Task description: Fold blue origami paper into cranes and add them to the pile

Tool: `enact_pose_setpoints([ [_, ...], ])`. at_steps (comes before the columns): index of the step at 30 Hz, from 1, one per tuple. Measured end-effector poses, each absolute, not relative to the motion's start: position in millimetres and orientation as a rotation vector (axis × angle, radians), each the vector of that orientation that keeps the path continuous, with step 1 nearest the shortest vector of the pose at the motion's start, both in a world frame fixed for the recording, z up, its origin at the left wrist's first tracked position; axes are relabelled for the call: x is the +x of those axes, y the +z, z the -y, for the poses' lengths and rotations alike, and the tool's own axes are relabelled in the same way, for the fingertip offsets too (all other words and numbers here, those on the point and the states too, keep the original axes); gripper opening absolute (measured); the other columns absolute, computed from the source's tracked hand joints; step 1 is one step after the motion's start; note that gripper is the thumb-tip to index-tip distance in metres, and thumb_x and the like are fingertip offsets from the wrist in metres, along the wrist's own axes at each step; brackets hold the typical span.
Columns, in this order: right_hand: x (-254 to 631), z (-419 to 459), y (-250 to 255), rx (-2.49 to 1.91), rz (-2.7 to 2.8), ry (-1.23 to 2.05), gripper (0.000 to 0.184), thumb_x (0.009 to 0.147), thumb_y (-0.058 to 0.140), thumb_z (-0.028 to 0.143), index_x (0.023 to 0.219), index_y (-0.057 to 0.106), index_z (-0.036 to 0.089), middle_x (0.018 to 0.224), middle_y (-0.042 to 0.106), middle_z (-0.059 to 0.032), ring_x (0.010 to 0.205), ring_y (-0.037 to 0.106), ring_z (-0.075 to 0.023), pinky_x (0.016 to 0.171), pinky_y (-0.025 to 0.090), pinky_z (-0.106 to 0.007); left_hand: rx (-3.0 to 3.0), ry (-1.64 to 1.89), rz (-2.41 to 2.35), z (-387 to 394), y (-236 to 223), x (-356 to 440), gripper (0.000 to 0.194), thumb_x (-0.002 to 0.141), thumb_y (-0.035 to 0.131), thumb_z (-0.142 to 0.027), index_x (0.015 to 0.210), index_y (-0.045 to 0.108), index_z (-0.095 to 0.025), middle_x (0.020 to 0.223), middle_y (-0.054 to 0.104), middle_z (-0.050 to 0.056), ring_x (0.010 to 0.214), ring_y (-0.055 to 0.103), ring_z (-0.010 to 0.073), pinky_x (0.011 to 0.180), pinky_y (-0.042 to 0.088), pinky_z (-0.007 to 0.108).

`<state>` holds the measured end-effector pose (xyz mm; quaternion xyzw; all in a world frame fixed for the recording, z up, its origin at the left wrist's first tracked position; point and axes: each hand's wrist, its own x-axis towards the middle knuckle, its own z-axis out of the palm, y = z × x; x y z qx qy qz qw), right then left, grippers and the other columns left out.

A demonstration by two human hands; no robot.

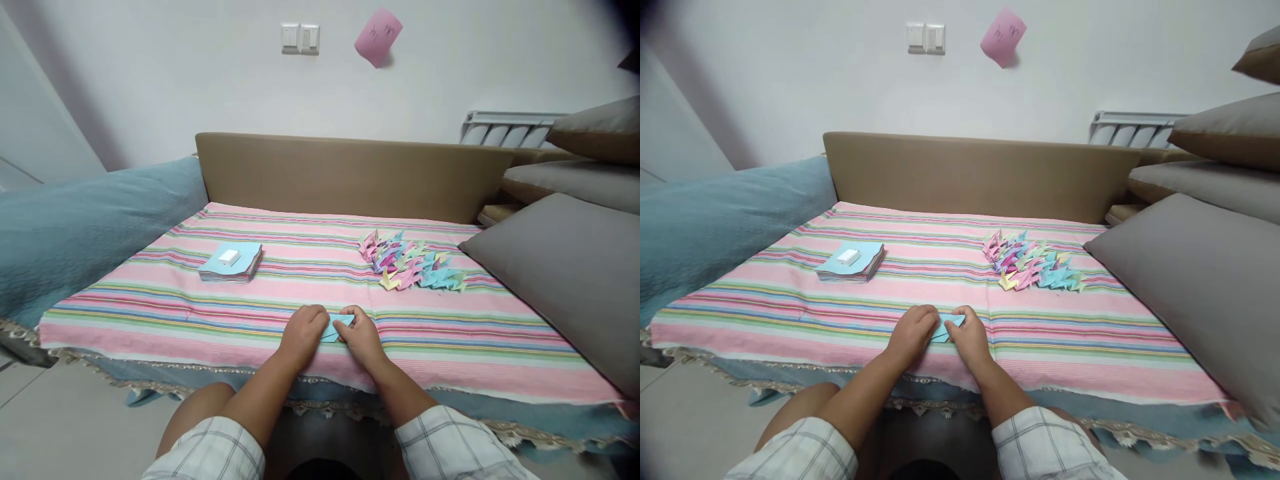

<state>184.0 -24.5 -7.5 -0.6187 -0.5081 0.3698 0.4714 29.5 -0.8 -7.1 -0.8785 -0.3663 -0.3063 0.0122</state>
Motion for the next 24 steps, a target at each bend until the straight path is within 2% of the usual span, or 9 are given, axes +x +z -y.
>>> enact_pose_setpoints([
  [3, 186, 23, -7, -1.564, 1.262, 0.865, 0.025, 0.067, 0.059, 0.033, 0.088, 0.05, 0.022, 0.042, 0.045, 0.0108, 0.046, 0.057, -0.0162, 0.051, 0.04, -0.025, -2.72, -0.926, 0.944, 6, -15, 28, 0.017, 0.086, 0.05, -0.03, 0.088, 0.062, -0.019, 0.087, 0.067, 0.006, 0.082, 0.059, 0.0182, 0.075, 0.046, 0.033],
  [6, 190, 22, -5, -1.613, 1.332, 0.835, 0.023, 0.068, 0.059, 0.031, 0.088, 0.051, 0.022, 0.047, 0.05, 0.0087, 0.05, 0.058, -0.0172, 0.054, 0.041, -0.027, -2.699, -0.927, 0.911, 8, -22, 25, 0.018, 0.087, 0.049, -0.024, 0.095, 0.064, -0.02, 0.093, 0.068, 0.006, 0.088, 0.061, 0.0182, 0.08, 0.047, 0.033],
  [9, 196, 21, -6, -1.652, 1.516, 0.609, 0.016, 0.068, 0.059, 0.029, 0.083, 0.055, 0.023, 0.071, 0.062, 0.001, 0.067, 0.059, -0.0186, 0.064, 0.042, -0.03, -2.696, -0.902, 0.936, 8, -26, 25, 0.02, 0.086, 0.047, -0.019, 0.095, 0.066, -0.021, 0.095, 0.069, 0.006, 0.089, 0.062, 0.018, 0.08, 0.049, 0.033],
  [11, 201, 20, -7, -1.624, 1.645, 0.453, 0.013, 0.069, 0.059, 0.026, 0.082, 0.058, 0.022, 0.086, 0.063, -0.0026, 0.08, 0.057, -0.0199, 0.072, 0.042, -0.032, -2.704, -0.894, 0.951, 8, -26, 26, 0.021, 0.086, 0.047, -0.018, 0.093, 0.066, -0.022, 0.093, 0.07, 0.006, 0.087, 0.062, 0.0183, 0.079, 0.049, 0.035],
  [14, 206, 20, -10, -1.54, 1.812, 0.298, 0.012, 0.072, 0.059, 0.022, 0.084, 0.062, 0.022, 0.093, 0.062, -0.0051, 0.09, 0.054, -0.021, 0.082, 0.039, -0.034, -2.696, -0.888, 0.958, 7, -23, 30, 0.019, 0.085, 0.049, -0.018, 0.088, 0.067, -0.022, 0.091, 0.07, 0.005, 0.089, 0.062, 0.0194, 0.081, 0.047, 0.036],
  [19, 207, 23, -7, -1.443, 2.058, 0.183, 0.012, 0.081, 0.057, 0.022, 0.085, 0.067, 0.028, 0.094, 0.068, -0.0008, 0.092, 0.053, -0.0201, 0.086, 0.032, -0.038, -2.745, -0.753, 0.924, 8, -18, 31, 0.017, 0.085, 0.05, -0.015, 0.087, 0.066, -0.019, 0.092, 0.069, 0.007, 0.09, 0.061, 0.0199, 0.082, 0.047, 0.037],
  [24, 212, 22, -7, -1.39, 2.168, 0.255, 0.018, 0.083, 0.055, 0.021, 0.094, 0.067, 0.03, 0.099, 0.068, 0.0002, 0.093, 0.054, -0.0187, 0.085, 0.034, -0.036, -2.802, -0.706, 0.952, 13, -19, 28, 0.019, 0.085, 0.048, -0.013, 0.093, 0.065, -0.018, 0.103, 0.067, 0.009, 0.1, 0.06, 0.0221, 0.09, 0.044, 0.042],
])
